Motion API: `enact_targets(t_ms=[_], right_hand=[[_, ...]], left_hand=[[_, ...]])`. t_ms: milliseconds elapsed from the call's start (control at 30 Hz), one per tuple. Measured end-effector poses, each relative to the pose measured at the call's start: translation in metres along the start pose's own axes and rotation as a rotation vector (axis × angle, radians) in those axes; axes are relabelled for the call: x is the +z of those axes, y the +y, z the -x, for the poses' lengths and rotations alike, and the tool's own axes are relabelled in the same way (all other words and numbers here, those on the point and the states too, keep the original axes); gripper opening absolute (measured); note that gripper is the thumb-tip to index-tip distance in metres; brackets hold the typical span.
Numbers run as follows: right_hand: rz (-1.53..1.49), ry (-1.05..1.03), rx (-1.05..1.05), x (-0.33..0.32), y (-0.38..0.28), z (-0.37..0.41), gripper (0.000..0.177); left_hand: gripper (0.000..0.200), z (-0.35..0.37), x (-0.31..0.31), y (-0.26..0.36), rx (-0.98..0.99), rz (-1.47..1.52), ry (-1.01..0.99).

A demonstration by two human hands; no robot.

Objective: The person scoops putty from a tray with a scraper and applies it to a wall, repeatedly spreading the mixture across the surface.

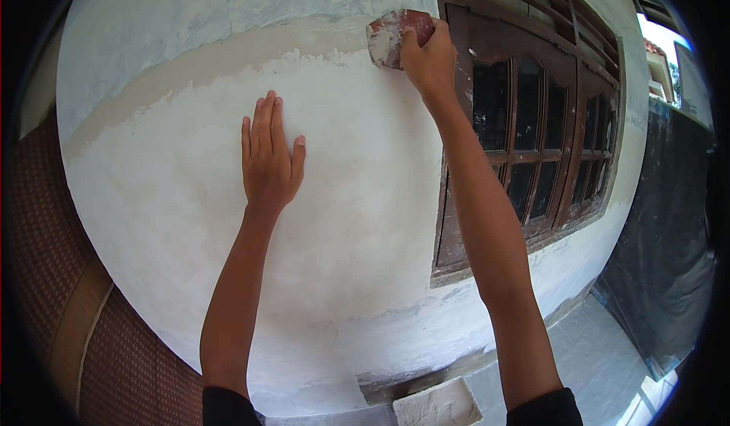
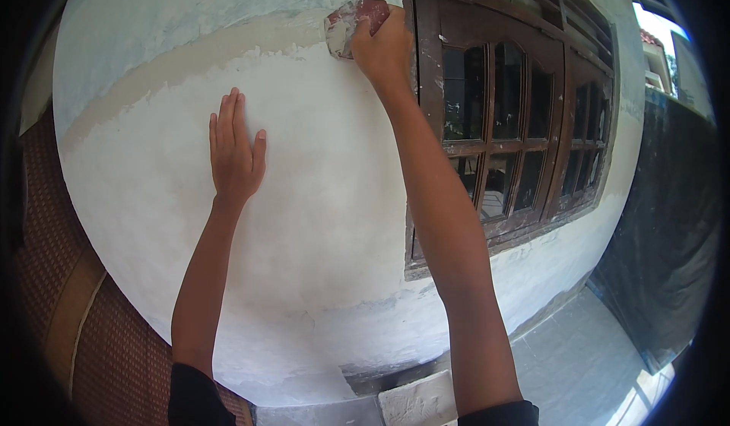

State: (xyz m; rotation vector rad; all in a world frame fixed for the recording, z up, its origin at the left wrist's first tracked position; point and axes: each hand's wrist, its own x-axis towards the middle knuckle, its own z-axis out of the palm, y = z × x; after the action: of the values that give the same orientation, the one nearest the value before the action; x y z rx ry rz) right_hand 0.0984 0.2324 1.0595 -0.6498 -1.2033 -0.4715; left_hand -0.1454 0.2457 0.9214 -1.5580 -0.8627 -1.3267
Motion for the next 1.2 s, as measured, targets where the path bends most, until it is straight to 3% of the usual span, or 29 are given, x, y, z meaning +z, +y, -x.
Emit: enact_targets(t_ms=[67,167,300,433,533,567,733,800,867,1000,1067,1200], right_hand=[[-0.069,0.047,0.180,-0.012,0.005,-0.010,0.038],[-0.286,0.097,0.179,-0.010,0.005,-0.019,0.039],[-0.012,0.003,0.103,0.004,0.003,-0.014,0.041],[-0.084,0.132,0.230,-0.023,0.021,-0.026,0.041],[-0.234,0.096,0.158,-0.013,0.003,-0.019,0.042],[-0.145,0.042,0.095,-0.002,0.008,-0.019,0.042],[-0.063,0.051,0.161,-0.023,0.030,-0.027,0.042],[-0.289,0.145,0.285,-0.037,0.028,-0.029,0.041],[-0.335,0.174,0.192,-0.024,0.038,-0.032,0.041],[-0.045,-0.013,0.027,-0.015,0.036,-0.018,0.042],[-0.107,0.039,0.227,-0.032,0.042,-0.022,0.042],[-0.376,0.149,0.230,-0.036,0.044,-0.030,0.040]], left_hand=[[0.063,-0.001,-0.002,0.001,-0.014,0.017,-0.012],[0.062,-0.001,-0.002,0.002,-0.018,0.007,-0.003],[0.062,0.000,0.000,0.000,-0.005,0.016,-0.007],[0.061,-0.001,-0.003,0.002,-0.008,-0.019,0.009],[0.061,-0.002,-0.002,0.003,-0.009,-0.042,0.023],[0.061,-0.002,-0.002,0.002,-0.011,-0.042,0.022],[0.061,0.000,-0.003,0.001,0.000,-0.030,0.015],[0.060,0.000,-0.004,0.002,-0.005,-0.035,0.017],[0.060,-0.001,-0.003,0.003,-0.012,-0.048,0.011],[0.061,-0.002,-0.002,0.001,0.014,-0.034,0.016],[0.061,-0.001,-0.003,0.000,0.000,-0.047,-0.002],[0.061,-0.002,-0.003,0.003,-0.007,-0.066,0.000]])
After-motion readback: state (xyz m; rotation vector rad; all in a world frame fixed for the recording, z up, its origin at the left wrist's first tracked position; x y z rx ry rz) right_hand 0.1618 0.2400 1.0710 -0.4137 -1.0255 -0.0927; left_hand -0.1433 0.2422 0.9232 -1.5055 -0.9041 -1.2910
